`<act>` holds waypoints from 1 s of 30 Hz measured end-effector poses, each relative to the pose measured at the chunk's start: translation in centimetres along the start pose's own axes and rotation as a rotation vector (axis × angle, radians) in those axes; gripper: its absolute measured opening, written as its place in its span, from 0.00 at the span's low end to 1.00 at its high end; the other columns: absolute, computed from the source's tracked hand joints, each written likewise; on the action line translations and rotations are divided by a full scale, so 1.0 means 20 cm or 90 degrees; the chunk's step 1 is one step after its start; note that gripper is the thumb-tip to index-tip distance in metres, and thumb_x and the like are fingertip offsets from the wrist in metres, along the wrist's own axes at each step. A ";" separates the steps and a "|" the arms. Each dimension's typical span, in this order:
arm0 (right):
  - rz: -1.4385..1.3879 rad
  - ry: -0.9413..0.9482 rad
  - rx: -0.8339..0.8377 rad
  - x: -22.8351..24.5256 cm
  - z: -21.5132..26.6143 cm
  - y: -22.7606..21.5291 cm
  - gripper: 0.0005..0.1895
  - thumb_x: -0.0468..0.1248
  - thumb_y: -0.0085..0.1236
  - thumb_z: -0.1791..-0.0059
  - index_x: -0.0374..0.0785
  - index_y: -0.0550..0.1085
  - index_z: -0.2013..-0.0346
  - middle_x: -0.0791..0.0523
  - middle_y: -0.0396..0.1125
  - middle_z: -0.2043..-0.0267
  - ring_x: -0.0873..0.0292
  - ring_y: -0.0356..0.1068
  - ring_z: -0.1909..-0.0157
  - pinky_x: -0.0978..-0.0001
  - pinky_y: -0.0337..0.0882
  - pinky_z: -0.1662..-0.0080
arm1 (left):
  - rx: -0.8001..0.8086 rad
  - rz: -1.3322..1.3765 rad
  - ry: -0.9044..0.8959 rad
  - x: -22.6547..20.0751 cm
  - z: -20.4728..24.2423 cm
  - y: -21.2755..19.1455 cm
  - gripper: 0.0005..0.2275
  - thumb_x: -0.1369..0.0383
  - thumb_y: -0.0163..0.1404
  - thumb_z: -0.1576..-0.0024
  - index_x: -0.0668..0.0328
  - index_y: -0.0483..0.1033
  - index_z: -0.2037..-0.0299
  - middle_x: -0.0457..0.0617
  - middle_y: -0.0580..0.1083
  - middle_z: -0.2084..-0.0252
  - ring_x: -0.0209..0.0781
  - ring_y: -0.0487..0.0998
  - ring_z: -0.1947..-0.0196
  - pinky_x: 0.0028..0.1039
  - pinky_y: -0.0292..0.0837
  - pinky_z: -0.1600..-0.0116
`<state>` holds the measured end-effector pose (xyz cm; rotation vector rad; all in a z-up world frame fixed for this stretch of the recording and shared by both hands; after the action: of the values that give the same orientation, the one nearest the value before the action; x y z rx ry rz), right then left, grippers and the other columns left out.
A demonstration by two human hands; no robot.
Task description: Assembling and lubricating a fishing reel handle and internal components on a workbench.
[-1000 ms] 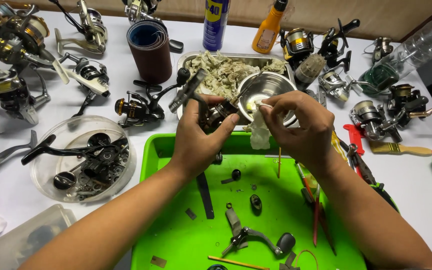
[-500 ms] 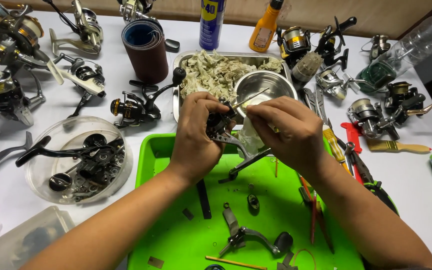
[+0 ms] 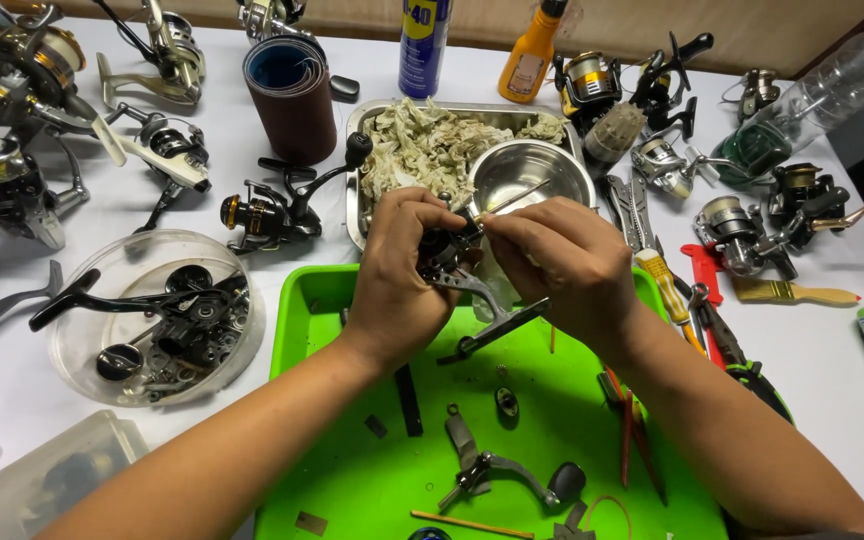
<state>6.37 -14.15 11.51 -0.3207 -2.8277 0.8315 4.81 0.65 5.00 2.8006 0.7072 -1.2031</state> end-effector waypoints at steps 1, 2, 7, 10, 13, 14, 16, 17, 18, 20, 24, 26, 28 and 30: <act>0.000 -0.001 0.000 0.00 0.00 0.00 0.05 0.21 0.62 0.51 0.32 0.80 0.65 0.49 0.72 0.70 0.48 0.72 0.72 0.60 0.72 0.69 | 0.000 0.000 0.000 0.01 0.00 0.00 0.15 0.79 0.65 0.53 0.58 0.74 0.58 0.50 0.69 0.55 0.52 0.77 0.52 0.38 0.74 0.44; 0.005 -0.012 0.001 0.00 0.00 0.00 0.05 0.21 0.62 0.51 0.32 0.79 0.66 0.49 0.72 0.70 0.48 0.72 0.73 0.60 0.72 0.69 | 0.007 0.015 -0.016 0.03 0.01 0.01 0.16 0.80 0.64 0.54 0.58 0.74 0.58 0.51 0.69 0.54 0.53 0.77 0.51 0.38 0.74 0.43; 0.038 -0.040 0.005 -0.03 0.02 0.02 0.06 0.21 0.61 0.51 0.33 0.79 0.67 0.49 0.72 0.69 0.47 0.73 0.71 0.60 0.73 0.67 | -0.017 0.041 -0.077 0.06 -0.01 -0.01 0.16 0.76 0.66 0.53 0.60 0.72 0.58 0.53 0.69 0.55 0.53 0.77 0.54 0.39 0.75 0.45; 0.027 -0.044 0.005 -0.03 0.02 0.01 0.06 0.22 0.60 0.51 0.34 0.79 0.67 0.50 0.73 0.69 0.47 0.73 0.71 0.58 0.73 0.67 | -0.038 0.023 -0.087 0.10 -0.01 -0.03 0.16 0.73 0.66 0.51 0.59 0.72 0.57 0.53 0.70 0.55 0.55 0.77 0.52 0.38 0.75 0.46; 0.022 -0.024 -0.003 -0.02 0.00 -0.01 0.07 0.21 0.60 0.51 0.34 0.79 0.65 0.51 0.73 0.68 0.48 0.73 0.70 0.59 0.73 0.66 | -0.049 0.015 -0.069 0.06 -0.02 -0.04 0.16 0.76 0.66 0.52 0.60 0.72 0.58 0.53 0.69 0.56 0.55 0.77 0.53 0.37 0.76 0.46; 0.020 -0.018 -0.008 -0.01 -0.01 -0.01 0.06 0.22 0.60 0.50 0.34 0.80 0.65 0.50 0.73 0.67 0.47 0.73 0.70 0.58 0.73 0.66 | -0.040 -0.001 -0.048 0.05 -0.02 -0.03 0.15 0.77 0.66 0.51 0.60 0.73 0.58 0.53 0.70 0.56 0.55 0.77 0.53 0.36 0.76 0.47; 0.017 -0.012 -0.014 0.00 -0.02 -0.02 0.05 0.22 0.61 0.49 0.33 0.80 0.64 0.49 0.74 0.66 0.46 0.73 0.69 0.58 0.73 0.66 | -0.032 -0.017 -0.027 0.04 -0.01 -0.02 0.14 0.78 0.65 0.51 0.60 0.73 0.59 0.52 0.70 0.56 0.55 0.76 0.53 0.36 0.77 0.47; 0.019 -0.010 -0.017 0.00 -0.02 -0.02 0.05 0.23 0.60 0.49 0.32 0.80 0.63 0.49 0.74 0.66 0.45 0.73 0.69 0.57 0.73 0.66 | -0.028 -0.035 -0.007 0.04 -0.01 -0.01 0.15 0.78 0.65 0.51 0.59 0.74 0.59 0.51 0.69 0.56 0.54 0.76 0.52 0.37 0.75 0.45; 0.021 -0.008 -0.019 0.01 -0.02 -0.02 0.04 0.24 0.60 0.48 0.32 0.80 0.62 0.48 0.74 0.65 0.45 0.73 0.69 0.57 0.73 0.66 | -0.024 -0.053 0.013 0.04 0.00 0.00 0.15 0.78 0.66 0.52 0.57 0.74 0.59 0.50 0.69 0.56 0.53 0.76 0.52 0.39 0.74 0.43; 0.025 -0.012 -0.015 0.01 -0.02 -0.01 0.04 0.24 0.60 0.48 0.32 0.81 0.62 0.49 0.74 0.66 0.45 0.73 0.69 0.57 0.73 0.65 | -0.023 -0.062 0.023 0.07 0.00 0.00 0.15 0.78 0.66 0.52 0.57 0.75 0.59 0.49 0.69 0.56 0.52 0.75 0.52 0.38 0.73 0.43; 0.032 -0.014 -0.009 0.02 -0.03 0.00 0.05 0.24 0.59 0.47 0.31 0.80 0.61 0.48 0.73 0.66 0.45 0.73 0.69 0.57 0.73 0.66 | -0.023 -0.085 0.048 0.05 0.01 0.01 0.14 0.78 0.66 0.51 0.56 0.75 0.60 0.48 0.68 0.57 0.52 0.75 0.52 0.39 0.72 0.43; 0.038 -0.013 0.000 0.01 -0.03 0.01 0.05 0.24 0.59 0.47 0.31 0.80 0.60 0.48 0.73 0.66 0.44 0.73 0.69 0.57 0.73 0.66 | -0.023 -0.092 0.054 0.05 0.01 0.01 0.14 0.78 0.65 0.50 0.55 0.75 0.59 0.48 0.68 0.57 0.52 0.74 0.51 0.39 0.72 0.42; 0.045 -0.011 0.010 0.01 -0.02 0.02 0.05 0.24 0.59 0.47 0.31 0.80 0.60 0.48 0.73 0.66 0.44 0.73 0.69 0.57 0.74 0.66 | -0.022 -0.099 0.058 0.05 0.01 0.01 0.14 0.77 0.65 0.50 0.55 0.75 0.59 0.49 0.68 0.56 0.53 0.74 0.51 0.39 0.71 0.41; 0.056 -0.024 0.008 0.01 -0.02 0.02 0.05 0.25 0.59 0.47 0.32 0.81 0.59 0.49 0.73 0.66 0.46 0.73 0.69 0.58 0.73 0.66 | -0.024 -0.093 0.057 0.04 0.01 0.01 0.13 0.79 0.64 0.50 0.54 0.75 0.59 0.48 0.68 0.56 0.53 0.74 0.52 0.38 0.70 0.41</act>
<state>6.41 -13.55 11.51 -0.4350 -2.8598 0.8815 5.29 0.80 4.31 2.8305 0.9454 -1.0753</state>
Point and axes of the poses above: each hand's wrist, its own z-axis away from the middle knuckle, its own y-axis out of the palm, x = y × z, the point moved 7 cm from there along -z, towards the middle knuckle
